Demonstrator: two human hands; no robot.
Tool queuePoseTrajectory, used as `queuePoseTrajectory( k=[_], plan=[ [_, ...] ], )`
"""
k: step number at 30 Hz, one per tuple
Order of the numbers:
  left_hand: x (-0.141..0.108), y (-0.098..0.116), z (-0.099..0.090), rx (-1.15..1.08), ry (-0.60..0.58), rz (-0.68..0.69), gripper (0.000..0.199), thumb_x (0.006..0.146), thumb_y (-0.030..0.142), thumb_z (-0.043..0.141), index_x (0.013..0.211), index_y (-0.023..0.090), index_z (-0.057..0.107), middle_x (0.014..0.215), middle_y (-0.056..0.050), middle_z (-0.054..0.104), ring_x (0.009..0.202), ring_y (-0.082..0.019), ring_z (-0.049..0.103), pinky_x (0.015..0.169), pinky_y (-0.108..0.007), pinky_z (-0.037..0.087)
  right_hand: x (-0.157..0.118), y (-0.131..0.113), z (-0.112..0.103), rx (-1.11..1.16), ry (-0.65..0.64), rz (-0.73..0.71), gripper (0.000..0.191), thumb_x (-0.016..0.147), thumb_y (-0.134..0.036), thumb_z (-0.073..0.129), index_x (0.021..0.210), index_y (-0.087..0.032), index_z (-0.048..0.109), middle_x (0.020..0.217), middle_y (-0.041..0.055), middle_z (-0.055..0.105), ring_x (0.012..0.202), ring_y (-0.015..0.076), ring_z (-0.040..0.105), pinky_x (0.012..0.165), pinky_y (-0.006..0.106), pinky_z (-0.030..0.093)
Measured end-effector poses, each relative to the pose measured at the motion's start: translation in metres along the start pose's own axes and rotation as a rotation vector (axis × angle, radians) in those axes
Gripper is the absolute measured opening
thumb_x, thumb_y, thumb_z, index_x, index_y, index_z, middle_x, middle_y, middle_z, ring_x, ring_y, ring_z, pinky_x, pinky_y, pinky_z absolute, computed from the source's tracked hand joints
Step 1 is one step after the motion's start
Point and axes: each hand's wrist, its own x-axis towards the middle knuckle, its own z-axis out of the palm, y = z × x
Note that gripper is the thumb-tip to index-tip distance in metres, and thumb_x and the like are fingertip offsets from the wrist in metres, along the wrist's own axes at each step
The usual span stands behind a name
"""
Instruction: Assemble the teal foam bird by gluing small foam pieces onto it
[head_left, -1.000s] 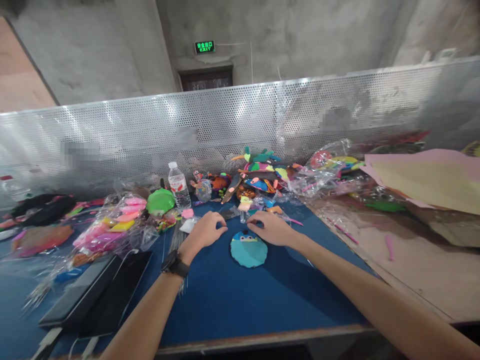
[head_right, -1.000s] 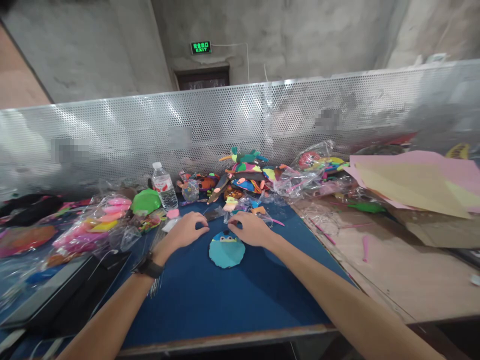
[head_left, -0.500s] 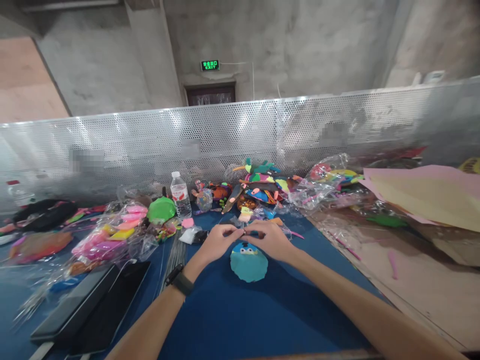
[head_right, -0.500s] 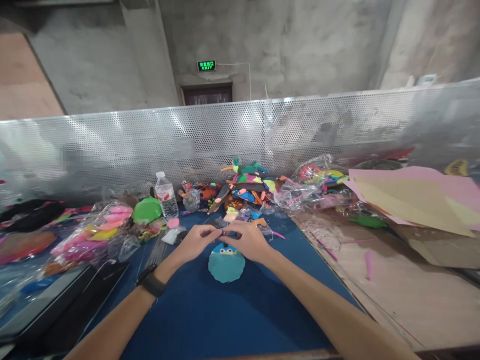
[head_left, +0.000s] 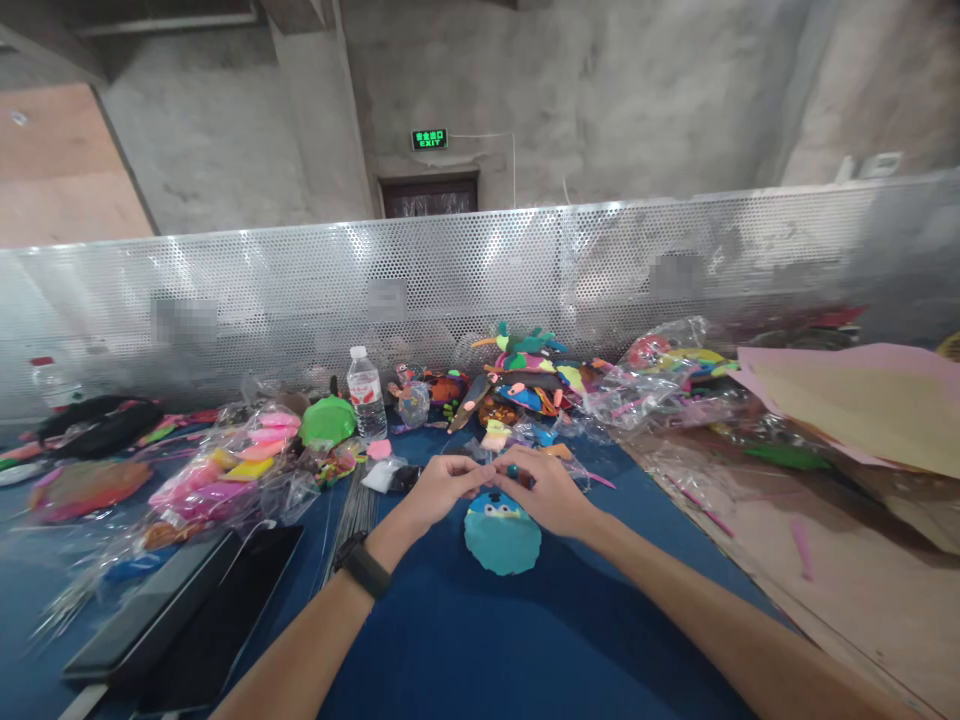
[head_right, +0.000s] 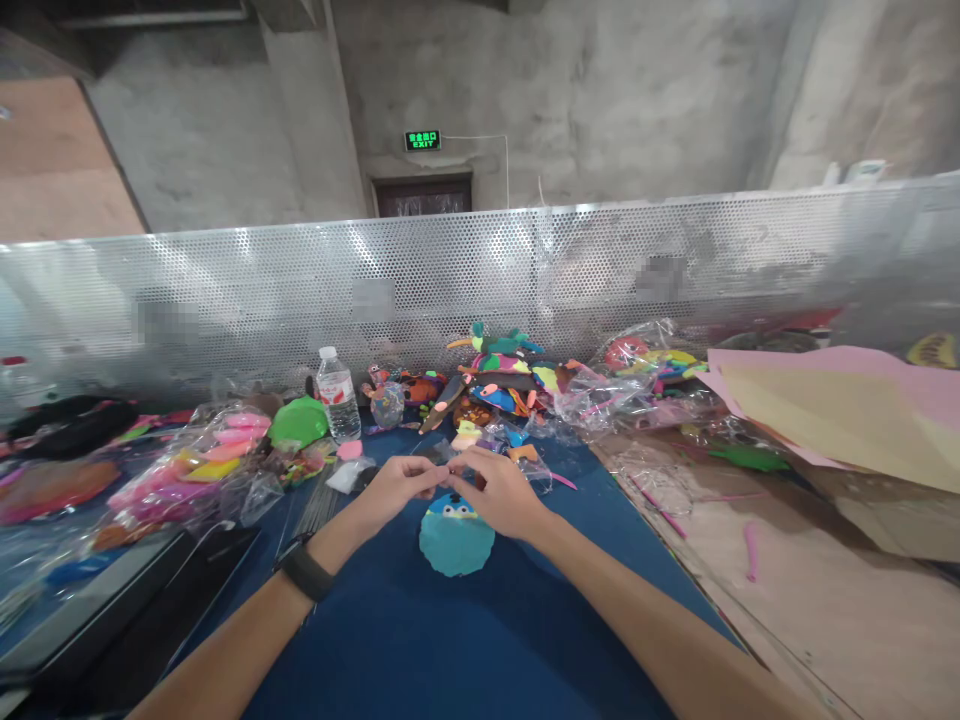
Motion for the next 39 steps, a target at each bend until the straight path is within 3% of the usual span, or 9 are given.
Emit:
queuePoseTrajectory(
  k=[10, 14, 17, 21, 24, 27, 33, 35, 39],
  plan=[
    [0.002, -0.005, 0.004, 0.096, -0.103, 0.049, 0.036, 0.084, 0.048, 0.056, 0.072, 0.015, 0.062, 0.070, -0.002, 0.062, 0.064, -0.013, 0.054, 0.065, -0.026, 0.043, -0.003, 0.002, 0.003, -0.111, -0.033, -0.017, 0.008, 0.088, -0.020, 0.045, 0.081, -0.020, 0.049, 0.069, -0.0016, 0.051, 0.057, 0.0119, 0.047, 0.055, 0.025, 0.031],
    [0.002, -0.006, -0.004, 0.220, -0.007, 0.061, 0.041, 0.091, 0.044, 0.040, 0.061, 0.017, 0.051, 0.059, 0.000, 0.056, 0.058, -0.014, 0.053, 0.061, -0.026, 0.042, -0.001, 0.007, -0.001, -0.124, 0.045, 0.004, 0.026, 0.094, -0.022, 0.035, 0.068, -0.020, 0.040, 0.060, -0.0026, 0.042, 0.055, 0.0125, 0.041, 0.054, 0.026, 0.028],
    [-0.001, -0.005, -0.014, 0.557, 0.098, 0.150, 0.051, 0.092, 0.049, 0.037, 0.054, 0.018, 0.050, 0.053, -0.001, 0.053, 0.054, -0.014, 0.049, 0.059, -0.027, 0.038, 0.001, 0.009, -0.006, -0.146, 0.065, 0.057, 0.035, 0.097, -0.032, 0.036, 0.066, -0.020, 0.045, 0.057, -0.0021, 0.045, 0.051, 0.0124, 0.041, 0.052, 0.027, 0.029],
    [-0.004, -0.009, -0.024, 0.863, 0.102, 0.193, 0.038, 0.086, 0.048, 0.050, 0.067, 0.019, 0.067, 0.071, -0.005, 0.066, 0.066, -0.019, 0.055, 0.064, -0.028, 0.039, 0.001, 0.010, -0.007, -0.088, 0.008, 0.086, 0.028, 0.093, -0.042, 0.048, 0.087, -0.023, 0.067, 0.080, 0.0026, 0.067, 0.059, 0.0145, 0.053, 0.056, 0.027, 0.038],
    [-0.004, -0.014, -0.027, 0.917, 0.002, 0.193, 0.026, 0.086, 0.039, 0.054, 0.083, 0.022, 0.073, 0.092, -0.007, 0.070, 0.082, -0.022, 0.061, 0.073, -0.029, 0.041, 0.000, 0.012, -0.004, -0.070, 0.013, 0.086, 0.027, 0.091, -0.042, 0.053, 0.101, -0.026, 0.071, 0.093, 0.0039, 0.072, 0.069, 0.0172, 0.060, 0.062, 0.029, 0.045],
    [-0.002, -0.018, -0.029, 0.923, -0.045, 0.205, 0.029, 0.089, 0.035, 0.049, 0.081, 0.023, 0.074, 0.091, -0.007, 0.070, 0.084, -0.022, 0.062, 0.077, -0.029, 0.042, 0.000, 0.013, -0.003, -0.060, 0.009, 0.097, 0.031, 0.094, -0.040, 0.047, 0.109, -0.025, 0.070, 0.096, 0.0053, 0.073, 0.070, 0.0181, 0.063, 0.064, 0.030, 0.046],
    [-0.001, -0.021, -0.032, 0.930, -0.063, 0.216, 0.022, 0.085, 0.029, 0.055, 0.091, 0.021, 0.075, 0.099, -0.007, 0.070, 0.092, -0.023, 0.063, 0.084, -0.030, 0.043, 0.000, 0.012, -0.006, -0.032, -0.056, 0.155, 0.036, 0.096, -0.040, 0.042, 0.116, -0.023, 0.068, 0.068, 0.0028, 0.071, 0.051, 0.0152, 0.058, 0.058, 0.028, 0.044],
    [-0.001, -0.020, -0.032, 0.932, -0.063, 0.221, 0.022, 0.085, 0.029, 0.056, 0.091, 0.021, 0.075, 0.100, -0.007, 0.070, 0.092, -0.023, 0.062, 0.084, -0.031, 0.043, -0.001, 0.012, -0.005, -0.003, -0.063, 0.183, 0.034, 0.094, -0.042, 0.047, 0.109, -0.023, 0.070, 0.065, 0.0012, 0.069, 0.047, 0.0137, 0.055, 0.054, 0.027, 0.042],
    [-0.003, -0.010, -0.026, 0.918, 0.000, 0.269, 0.029, 0.090, 0.034, 0.049, 0.084, 0.022, 0.075, 0.096, -0.007, 0.070, 0.091, -0.023, 0.062, 0.086, -0.033, 0.042, -0.002, 0.012, -0.004, 0.048, -0.052, 0.227, 0.033, 0.083, -0.050, 0.062, 0.071, -0.020, 0.070, 0.061, 0.0016, 0.067, 0.050, 0.0142, 0.056, 0.048, 0.025, 0.038]
  ],
)
